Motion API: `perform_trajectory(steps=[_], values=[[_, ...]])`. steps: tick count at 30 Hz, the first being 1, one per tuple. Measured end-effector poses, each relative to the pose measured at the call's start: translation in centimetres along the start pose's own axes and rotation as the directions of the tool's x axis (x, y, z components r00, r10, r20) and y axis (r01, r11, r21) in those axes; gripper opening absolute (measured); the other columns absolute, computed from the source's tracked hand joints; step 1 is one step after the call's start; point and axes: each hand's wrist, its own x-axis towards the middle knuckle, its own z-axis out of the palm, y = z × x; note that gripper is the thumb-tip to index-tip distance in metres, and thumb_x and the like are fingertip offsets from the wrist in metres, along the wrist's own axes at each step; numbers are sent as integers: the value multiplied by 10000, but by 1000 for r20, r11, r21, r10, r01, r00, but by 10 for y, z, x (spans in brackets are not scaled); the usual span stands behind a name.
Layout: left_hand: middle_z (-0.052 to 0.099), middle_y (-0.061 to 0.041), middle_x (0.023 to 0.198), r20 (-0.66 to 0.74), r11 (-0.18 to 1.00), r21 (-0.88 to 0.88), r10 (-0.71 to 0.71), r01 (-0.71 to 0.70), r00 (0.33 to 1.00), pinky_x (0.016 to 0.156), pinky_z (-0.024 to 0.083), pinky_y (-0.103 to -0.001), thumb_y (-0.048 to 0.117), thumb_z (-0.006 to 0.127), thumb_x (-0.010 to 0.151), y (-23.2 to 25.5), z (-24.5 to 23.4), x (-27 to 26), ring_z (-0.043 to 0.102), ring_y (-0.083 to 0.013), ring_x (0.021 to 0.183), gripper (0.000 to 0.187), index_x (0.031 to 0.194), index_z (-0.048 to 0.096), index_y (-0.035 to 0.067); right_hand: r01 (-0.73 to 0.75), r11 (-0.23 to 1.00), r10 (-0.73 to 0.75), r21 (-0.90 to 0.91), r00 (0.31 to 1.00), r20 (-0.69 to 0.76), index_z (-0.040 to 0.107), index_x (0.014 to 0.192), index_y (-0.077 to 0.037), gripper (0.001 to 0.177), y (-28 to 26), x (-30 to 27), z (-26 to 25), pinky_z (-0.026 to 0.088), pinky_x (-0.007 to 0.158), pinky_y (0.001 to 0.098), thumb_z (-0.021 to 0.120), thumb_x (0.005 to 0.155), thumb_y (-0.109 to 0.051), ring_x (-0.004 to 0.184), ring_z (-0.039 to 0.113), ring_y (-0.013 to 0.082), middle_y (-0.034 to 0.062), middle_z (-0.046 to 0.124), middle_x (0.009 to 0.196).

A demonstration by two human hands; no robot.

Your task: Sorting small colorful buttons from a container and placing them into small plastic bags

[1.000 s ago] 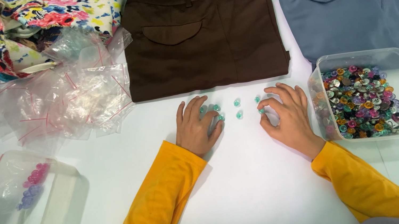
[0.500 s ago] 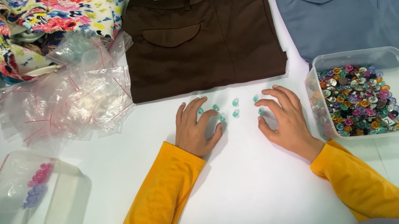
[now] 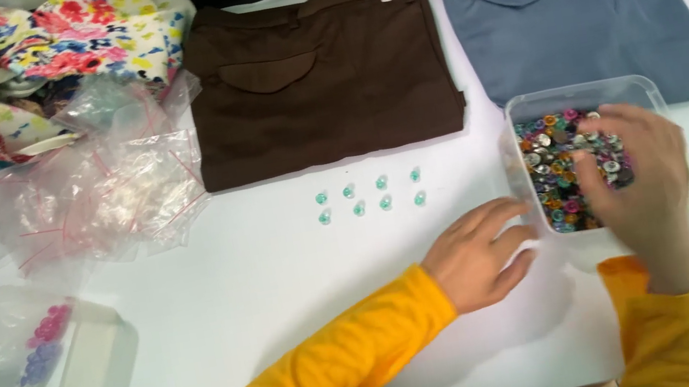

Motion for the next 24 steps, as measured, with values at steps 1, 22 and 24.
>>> perform_trajectory(steps=[1, 22, 24], values=[[585, -222, 1326, 5, 1000, -6, 5, -5, 1000, 1120, 510, -505, 164, 554, 1035, -3, 15, 10, 600, -421, 1266, 221, 1149, 635, -8, -7, 1000, 7, -6, 1000, -2, 680, 1247, 42, 207, 16, 2, -6, 411, 1163, 491, 697, 1042, 12, 1282, 615, 392, 258, 668, 1319], [618, -114, 1025, 274, 657, 737, -504, 158, 819, 691, 575, -473, 347, 841, 590, -105, 163, 99, 715, -298, 808, 912, 1379, 481, 66, -518, 855, 361, -5, 589, 722, 488, 1532, -211, 853, 120, -11, 23, 409, 1119, 579, 874, 775, -280, 1387, 473, 425, 180, 458, 1496], [661, -114, 958, 355, 745, 650, -471, 149, 807, 624, 578, -412, 223, 799, 693, -116, 160, 96, 712, -256, 706, 694, 1317, 565, 30, -502, 856, 301, 121, 676, 673, 553, 1480, -147, 661, 122, -17, 24, 450, 1082, 551, 775, 858, -112, 1329, 540, 421, 191, 566, 1372]])
